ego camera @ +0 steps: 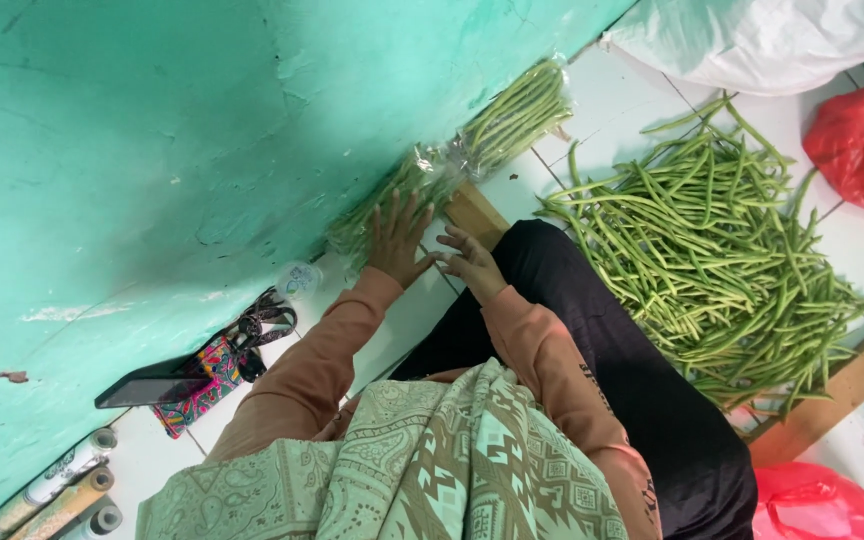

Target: The person places green beans into clear plastic bags by hand and then sets the filled bags aside against a wall.

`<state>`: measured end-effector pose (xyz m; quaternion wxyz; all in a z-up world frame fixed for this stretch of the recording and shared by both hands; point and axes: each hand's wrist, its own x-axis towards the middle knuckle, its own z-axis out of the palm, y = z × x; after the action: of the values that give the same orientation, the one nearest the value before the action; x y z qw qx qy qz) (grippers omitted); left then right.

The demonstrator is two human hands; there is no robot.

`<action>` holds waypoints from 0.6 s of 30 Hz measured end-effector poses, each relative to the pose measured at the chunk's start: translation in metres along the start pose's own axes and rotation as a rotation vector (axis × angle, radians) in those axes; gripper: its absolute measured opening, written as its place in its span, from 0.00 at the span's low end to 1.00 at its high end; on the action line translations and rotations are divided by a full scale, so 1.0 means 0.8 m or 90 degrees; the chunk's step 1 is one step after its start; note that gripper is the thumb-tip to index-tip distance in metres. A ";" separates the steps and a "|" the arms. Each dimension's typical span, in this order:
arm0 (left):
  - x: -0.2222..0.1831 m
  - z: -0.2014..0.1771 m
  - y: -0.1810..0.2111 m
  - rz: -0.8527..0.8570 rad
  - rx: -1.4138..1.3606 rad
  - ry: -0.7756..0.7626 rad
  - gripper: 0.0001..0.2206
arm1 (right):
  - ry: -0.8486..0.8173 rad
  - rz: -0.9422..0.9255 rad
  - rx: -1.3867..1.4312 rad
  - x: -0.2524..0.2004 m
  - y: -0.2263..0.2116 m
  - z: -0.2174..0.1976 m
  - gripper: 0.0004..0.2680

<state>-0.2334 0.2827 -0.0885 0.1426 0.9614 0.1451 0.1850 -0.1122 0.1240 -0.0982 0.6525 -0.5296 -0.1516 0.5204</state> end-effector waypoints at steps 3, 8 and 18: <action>-0.014 0.014 0.052 -0.004 -0.140 -0.068 0.38 | -0.038 -0.064 0.078 -0.041 -0.011 -0.012 0.21; -0.035 0.050 0.139 0.037 -0.399 -0.192 0.45 | 0.015 -0.119 0.089 -0.134 -0.014 -0.065 0.23; 0.006 0.078 0.226 0.394 -0.073 -0.167 0.36 | 0.450 -0.153 -0.619 -0.348 -0.022 -0.150 0.21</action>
<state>-0.1634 0.1048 -0.0829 0.1511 0.9660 -0.1835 0.1020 -0.1279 -0.1716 -0.0319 0.4011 -0.8864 -0.2045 0.1074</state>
